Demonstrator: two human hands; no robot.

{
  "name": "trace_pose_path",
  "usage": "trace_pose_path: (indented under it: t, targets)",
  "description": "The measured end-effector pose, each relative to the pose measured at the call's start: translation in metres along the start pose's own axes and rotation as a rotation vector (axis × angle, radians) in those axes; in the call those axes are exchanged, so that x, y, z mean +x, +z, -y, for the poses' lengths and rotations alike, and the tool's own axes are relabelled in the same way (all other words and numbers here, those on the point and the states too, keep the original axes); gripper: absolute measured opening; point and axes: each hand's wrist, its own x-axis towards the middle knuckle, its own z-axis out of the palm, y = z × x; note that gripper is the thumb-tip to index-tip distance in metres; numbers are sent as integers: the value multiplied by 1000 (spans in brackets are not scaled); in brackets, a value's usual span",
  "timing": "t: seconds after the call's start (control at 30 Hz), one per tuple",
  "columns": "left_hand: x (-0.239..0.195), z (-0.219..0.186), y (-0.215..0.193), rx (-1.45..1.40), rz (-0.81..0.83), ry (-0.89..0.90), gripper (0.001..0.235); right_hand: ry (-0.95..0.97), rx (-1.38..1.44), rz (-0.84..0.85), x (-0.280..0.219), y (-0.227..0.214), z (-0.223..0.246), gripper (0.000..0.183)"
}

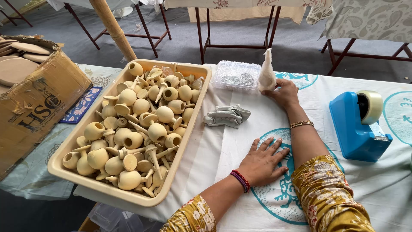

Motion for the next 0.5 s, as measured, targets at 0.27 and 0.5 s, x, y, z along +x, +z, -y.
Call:
trace_pose_path:
  t: [0.27, 0.5]
  targets:
    - [0, 0, -3, -5, 15, -4, 68, -127, 97, -78, -8, -8, 17, 61]
    - [1, 3, 7, -16, -54, 18, 65, -105, 747, 180, 2, -14, -10, 50]
